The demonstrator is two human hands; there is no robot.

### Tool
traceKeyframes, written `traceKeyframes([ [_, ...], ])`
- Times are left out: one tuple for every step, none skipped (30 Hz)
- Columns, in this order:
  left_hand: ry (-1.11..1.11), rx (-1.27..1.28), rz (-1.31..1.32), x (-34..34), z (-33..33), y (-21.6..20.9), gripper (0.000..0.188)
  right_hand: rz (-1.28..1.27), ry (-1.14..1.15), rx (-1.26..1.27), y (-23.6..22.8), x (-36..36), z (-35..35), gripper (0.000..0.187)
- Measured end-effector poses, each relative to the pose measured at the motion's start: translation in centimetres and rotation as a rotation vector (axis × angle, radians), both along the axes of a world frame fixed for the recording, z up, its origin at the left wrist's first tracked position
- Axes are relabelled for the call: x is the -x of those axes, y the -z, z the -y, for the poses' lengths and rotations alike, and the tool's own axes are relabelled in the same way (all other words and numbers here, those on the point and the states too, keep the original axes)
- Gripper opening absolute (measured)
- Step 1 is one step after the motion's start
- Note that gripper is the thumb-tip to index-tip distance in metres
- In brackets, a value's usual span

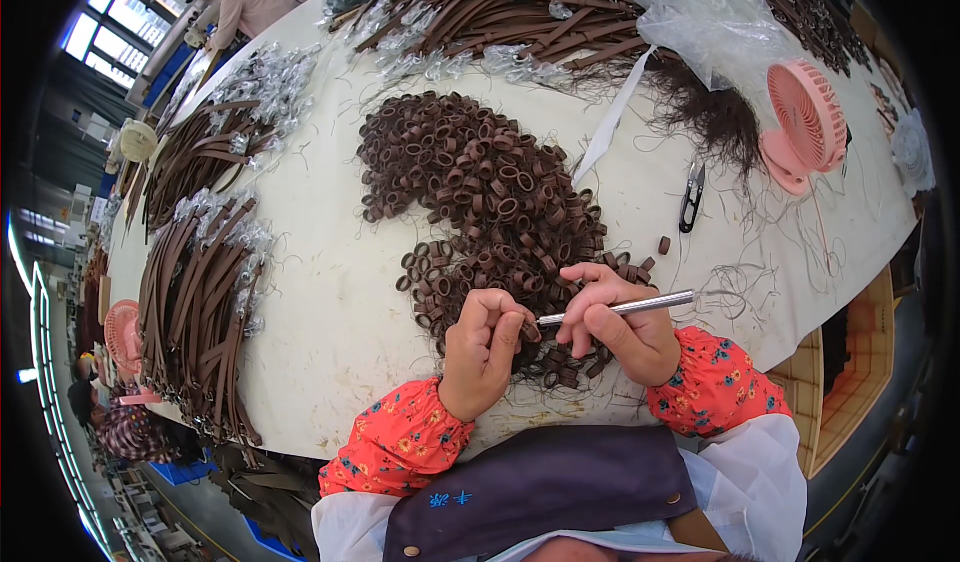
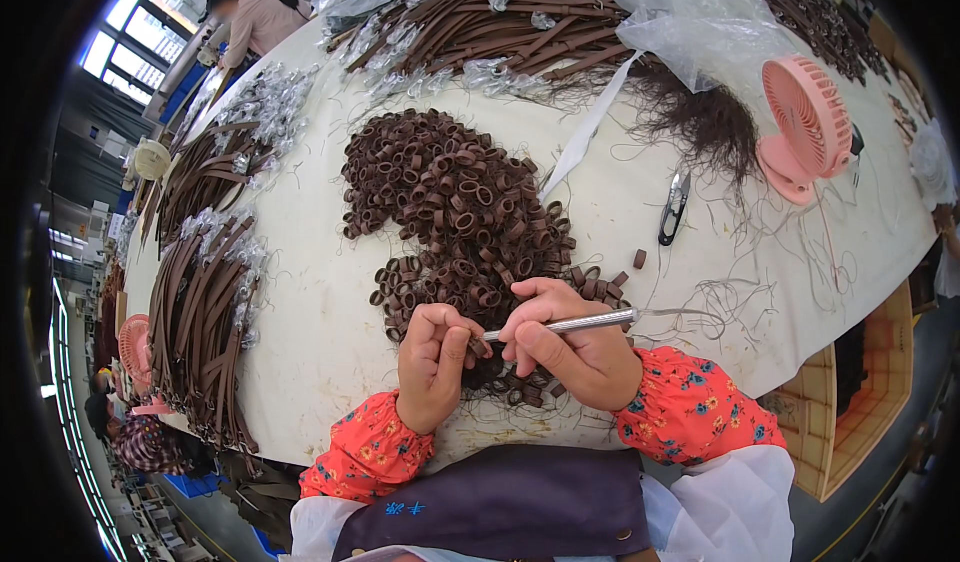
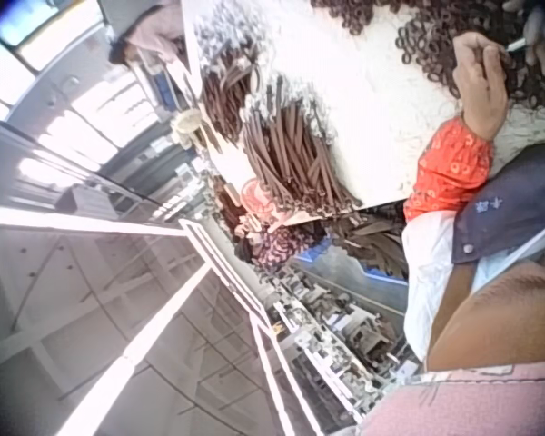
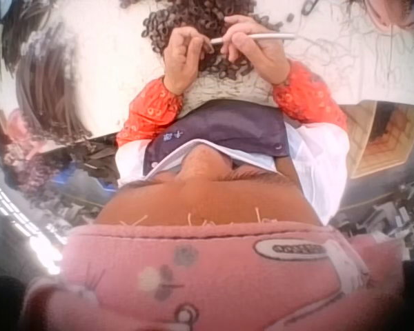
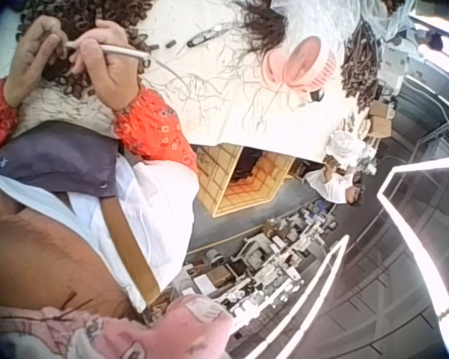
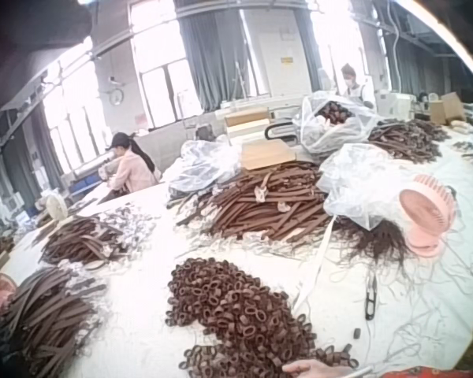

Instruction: The person uses a metal tool to thread a white elastic band through small brown plastic rings. They work at a table covered with piles of these rings and hair strands, likely assembling hair accessories in a workshop setting.

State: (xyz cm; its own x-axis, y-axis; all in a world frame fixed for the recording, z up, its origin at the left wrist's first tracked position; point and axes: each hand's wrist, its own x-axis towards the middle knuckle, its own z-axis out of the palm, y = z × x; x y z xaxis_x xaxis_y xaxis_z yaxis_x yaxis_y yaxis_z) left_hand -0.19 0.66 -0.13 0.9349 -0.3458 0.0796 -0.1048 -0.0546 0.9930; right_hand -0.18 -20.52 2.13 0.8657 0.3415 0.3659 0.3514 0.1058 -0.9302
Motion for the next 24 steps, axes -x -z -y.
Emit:
traceKeyframes([
  [-0.001,0.000,0.000,0.0,0.0,0.0,0.010,0.007,-0.002,0.002,0.0,0.0,0.0,0.016],
  [-0.001,-0.001,0.000,0.0,0.0,0.0,0.010,0.009,-0.002,0.002,0.0,0.0,0.0,0.016],
  [-0.003,-0.001,0.000,0.0,0.0,0.0,0.010,0.012,-0.002,0.002,0.0,0.0,0.0,0.016],
  [-0.005,-0.001,0.000,0.0,0.0,0.0,0.010,0.015,-0.002,0.001,0.1,0.0,0.0,0.016],
  [-0.007,0.000,-0.001,0.0,0.0,0.0,0.010,0.016,-0.001,0.000,0.1,0.0,0.0,0.016],
  [-0.008,-0.002,0.000,0.0,0.0,0.0,0.010,0.018,-0.001,0.000,0.1,0.0,0.0,0.016],
  [-0.008,-0.004,0.000,0.0,0.0,0.0,0.010,0.019,0.000,-0.001,0.0,0.0,0.0,0.016],
  [-0.009,-0.006,0.001,0.0,0.0,0.0,0.010,0.016,0.002,-0.004,0.1,0.0,0.0,0.016],
  [-0.009,-0.003,0.000,0.0,0.0,0.0,0.010,0.014,0.004,-0.007,0.1,0.0,0.0,0.016],
  [-0.009,-0.001,-0.001,0.0,0.1,0.0,0.010,0.011,0.007,-0.011,0.1,0.1,-0.1,0.017],
  [-0.008,0.002,-0.001,0.0,0.1,0.0,0.010,0.013,0.006,-0.012,0.1,0.1,-0.1,0.017],
  [-0.010,0.000,-0.001,0.0,0.1,-0.1,0.010,0.015,0.005,-0.014,0.2,0.0,0.0,0.017],
  [-0.011,-0.002,0.000,0.0,0.1,-0.1,0.010,0.017,0.004,-0.015,0.3,0.0,0.0,0.017],
  [-0.012,-0.004,0.000,0.0,0.1,-0.1,0.010,0.020,0.002,-0.012,0.3,0.0,0.0,0.017],
  [-0.011,-0.001,-0.001,0.0,0.1,-0.1,0.010,0.024,0.000,-0.010,0.2,0.0,0.0,0.018],
  [-0.010,0.002,-0.001,0.0,0.1,0.0,0.010,0.027,-0.001,-0.008,0.3,0.0,0.0,0.018],
  [-0.010,0.005,-0.002,0.0,0.1,0.1,0.010,0.043,0.015,-0.008,0.3,0.0,0.0,0.017],
  [-0.013,0.017,-0.003,0.0,0.1,0.0,0.009,0.059,0.032,-0.008,0.4,-0.1,0.0,0.015],
  [-0.017,0.030,-0.004,0.0,0.2,-0.1,0.009,0.075,0.049,-0.008,0.5,-0.1,-0.1,0.014],
  [-0.020,0.044,-0.005,0.0,0.3,-0.1,0.009,0.125,0.077,0.046,0.5,-0.1,-0.1,0.011],
  [-0.035,0.054,0.003,0.0,0.4,-0.1,0.009,0.175,0.105,0.100,0.5,-0.2,-0.1,0.012],
  [-0.049,0.064,0.010,0.0,0.6,0.0,0.009,0.225,0.133,0.154,0.5,-0.2,-0.1,0.014],
  [-0.063,0.073,0.017,0.0,0.7,-0.1,0.010,0.279,0.177,0.224,0.4,-0.2,-0.5,0.020],
  [-0.050,0.040,0.040,0.0,0.7,-0.1,0.010,0.332,0.221,0.294,0.2,-0.2,-1.2,0.025],
])
